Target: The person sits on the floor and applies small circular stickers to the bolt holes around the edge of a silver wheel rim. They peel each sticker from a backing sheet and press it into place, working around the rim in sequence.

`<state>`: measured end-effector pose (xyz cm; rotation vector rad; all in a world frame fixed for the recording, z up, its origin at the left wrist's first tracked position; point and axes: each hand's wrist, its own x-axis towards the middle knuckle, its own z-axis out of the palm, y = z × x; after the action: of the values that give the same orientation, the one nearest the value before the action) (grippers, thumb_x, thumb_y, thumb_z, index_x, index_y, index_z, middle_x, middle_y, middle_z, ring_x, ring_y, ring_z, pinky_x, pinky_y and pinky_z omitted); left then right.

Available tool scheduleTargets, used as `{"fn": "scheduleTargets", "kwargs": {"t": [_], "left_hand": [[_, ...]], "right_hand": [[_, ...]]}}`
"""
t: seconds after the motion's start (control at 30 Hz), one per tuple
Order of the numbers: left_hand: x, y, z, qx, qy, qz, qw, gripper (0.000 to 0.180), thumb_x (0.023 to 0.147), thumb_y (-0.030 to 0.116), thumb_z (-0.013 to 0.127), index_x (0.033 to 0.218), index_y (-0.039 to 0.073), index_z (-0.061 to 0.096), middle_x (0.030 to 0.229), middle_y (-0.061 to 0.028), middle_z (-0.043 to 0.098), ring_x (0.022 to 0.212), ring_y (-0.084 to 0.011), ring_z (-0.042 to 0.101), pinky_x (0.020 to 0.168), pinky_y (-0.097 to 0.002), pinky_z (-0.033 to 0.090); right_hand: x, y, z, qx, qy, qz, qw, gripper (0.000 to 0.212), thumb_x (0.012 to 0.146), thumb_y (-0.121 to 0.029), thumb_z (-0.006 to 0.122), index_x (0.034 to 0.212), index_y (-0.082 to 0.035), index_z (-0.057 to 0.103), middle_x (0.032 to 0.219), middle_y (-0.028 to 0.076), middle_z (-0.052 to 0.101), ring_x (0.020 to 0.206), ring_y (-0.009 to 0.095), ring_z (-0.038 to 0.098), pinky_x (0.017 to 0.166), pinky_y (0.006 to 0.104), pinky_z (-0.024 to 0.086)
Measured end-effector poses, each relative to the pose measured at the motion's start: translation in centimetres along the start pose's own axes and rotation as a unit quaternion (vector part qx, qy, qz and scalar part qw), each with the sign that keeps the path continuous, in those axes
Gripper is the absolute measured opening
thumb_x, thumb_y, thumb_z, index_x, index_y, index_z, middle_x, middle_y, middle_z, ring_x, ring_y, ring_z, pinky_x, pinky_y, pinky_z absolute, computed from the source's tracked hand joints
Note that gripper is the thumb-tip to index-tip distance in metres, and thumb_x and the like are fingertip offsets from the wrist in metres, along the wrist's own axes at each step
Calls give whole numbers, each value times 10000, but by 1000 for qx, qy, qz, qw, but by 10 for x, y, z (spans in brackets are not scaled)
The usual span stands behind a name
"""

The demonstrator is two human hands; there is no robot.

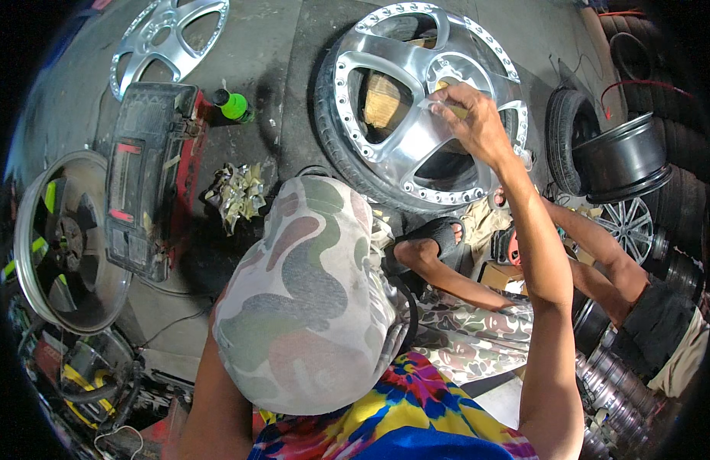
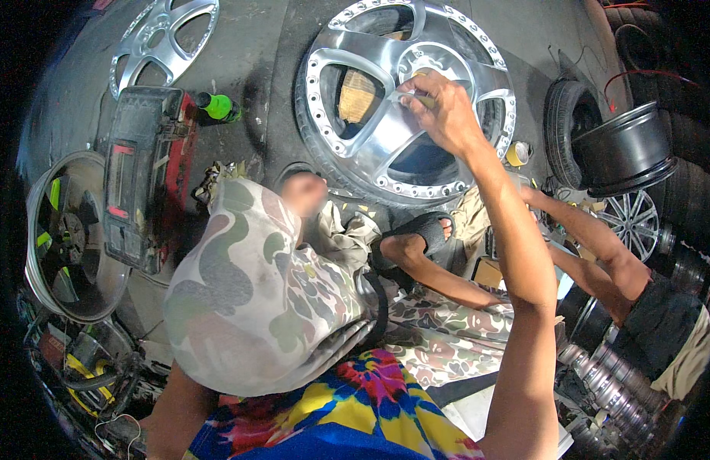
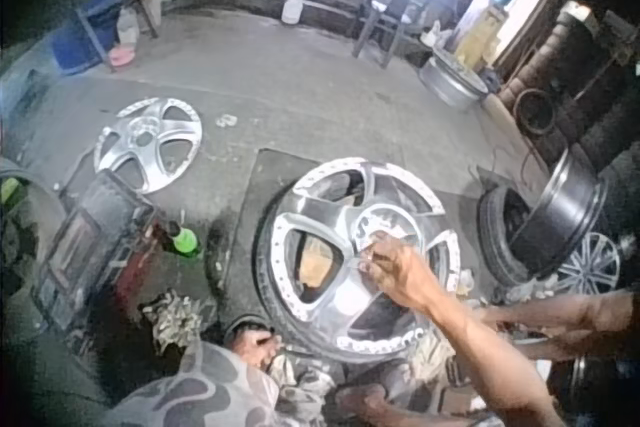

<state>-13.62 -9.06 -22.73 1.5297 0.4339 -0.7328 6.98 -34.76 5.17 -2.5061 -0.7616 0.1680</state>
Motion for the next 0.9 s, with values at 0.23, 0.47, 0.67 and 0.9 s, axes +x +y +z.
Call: {"fn": "scheduleTargets", "kwargs": {"t": [0.23, 0.47, 0.67, 0.9], "left_hand": [[0, 0, -2, 3, -15, 12, 1000, 383, 1083, 448, 708, 1002, 79, 772, 780, 35, 716, 583, -68, 635, 482, -266, 481], [-2, 5, -4, 1, -11, -5, 1000, 376, 1081, 440, 711, 1011, 76, 772, 783, 33, 717, 592, -72, 640, 491, -265, 487], [-1, 1, -8, 12, -18, 11, 1000, 397, 1084, 453, 696, 1022, 70, 777, 804, 18, 737, 602, -82, 655, 501, -271, 500], [4, 2, -3, 33, -23, 25, 999, 444, 1089, 484, 674, 1026, 56, 775, 817, -4, 747, 593, -97, 663, 493, -281, 511]], "right_hand": [[-28, -31, 14, -8, -25, 50, 998, 211, 998, -152, 777, 1165, -24, 793, 1088, 162, 754, 1047, 346, 745, 957, 430, 568], [-28, -35, 15, -25, 49, 46, 997, 212, 998, -136, 765, 1193, -57, 793, 1023, 170, 725, 994, 373, 733, 914, 454, 568], [-51, -70, 35, -2, 30, 65, 997, 175, 975, -109, 778, 1147, -75, 786, 957, 170, 655, 825, 383, 723, 741, 487, 564], [-55, -69, 38, -24, 93, 90, 991, 168, 979, -89, 773, 1144, -61, 770, 956, 179, 631, 805, 395, 707, 731, 512, 561]]}}
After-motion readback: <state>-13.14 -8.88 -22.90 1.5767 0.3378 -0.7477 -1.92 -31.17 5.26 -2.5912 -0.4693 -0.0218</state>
